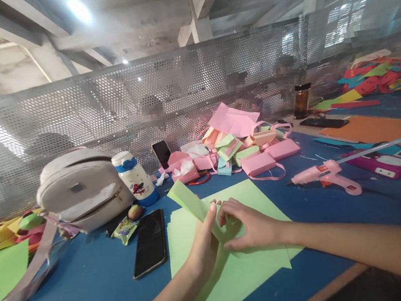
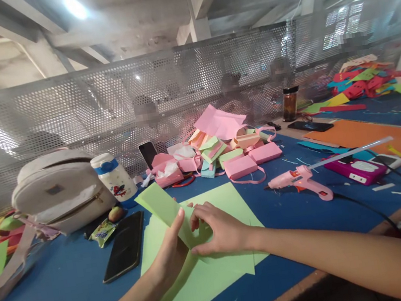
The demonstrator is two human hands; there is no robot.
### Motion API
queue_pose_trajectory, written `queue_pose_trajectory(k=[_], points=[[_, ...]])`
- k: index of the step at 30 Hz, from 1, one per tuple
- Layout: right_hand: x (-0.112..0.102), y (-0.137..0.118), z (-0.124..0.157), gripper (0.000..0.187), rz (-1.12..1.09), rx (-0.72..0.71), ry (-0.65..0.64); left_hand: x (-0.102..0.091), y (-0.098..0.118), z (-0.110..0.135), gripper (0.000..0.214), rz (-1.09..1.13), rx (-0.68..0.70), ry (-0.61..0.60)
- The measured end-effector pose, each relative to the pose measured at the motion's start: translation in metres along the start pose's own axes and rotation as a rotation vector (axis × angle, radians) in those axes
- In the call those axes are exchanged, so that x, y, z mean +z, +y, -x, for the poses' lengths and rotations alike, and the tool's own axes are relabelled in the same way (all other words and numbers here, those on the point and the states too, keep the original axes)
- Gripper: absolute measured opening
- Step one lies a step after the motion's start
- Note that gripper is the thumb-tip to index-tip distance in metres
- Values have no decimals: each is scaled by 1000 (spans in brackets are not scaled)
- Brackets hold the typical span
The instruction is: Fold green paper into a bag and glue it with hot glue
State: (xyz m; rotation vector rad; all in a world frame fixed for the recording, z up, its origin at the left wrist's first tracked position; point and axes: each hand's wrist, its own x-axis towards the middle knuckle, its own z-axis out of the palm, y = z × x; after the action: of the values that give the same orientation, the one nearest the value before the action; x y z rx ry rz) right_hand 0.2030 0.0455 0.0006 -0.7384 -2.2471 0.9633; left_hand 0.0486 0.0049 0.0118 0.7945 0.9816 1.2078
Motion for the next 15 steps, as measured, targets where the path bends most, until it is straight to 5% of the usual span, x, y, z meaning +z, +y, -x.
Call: queue_pose_trajectory(k=[15], points=[[1,3,-2,39,-61,10,-18,5,1,4,48,34,6,-38]])
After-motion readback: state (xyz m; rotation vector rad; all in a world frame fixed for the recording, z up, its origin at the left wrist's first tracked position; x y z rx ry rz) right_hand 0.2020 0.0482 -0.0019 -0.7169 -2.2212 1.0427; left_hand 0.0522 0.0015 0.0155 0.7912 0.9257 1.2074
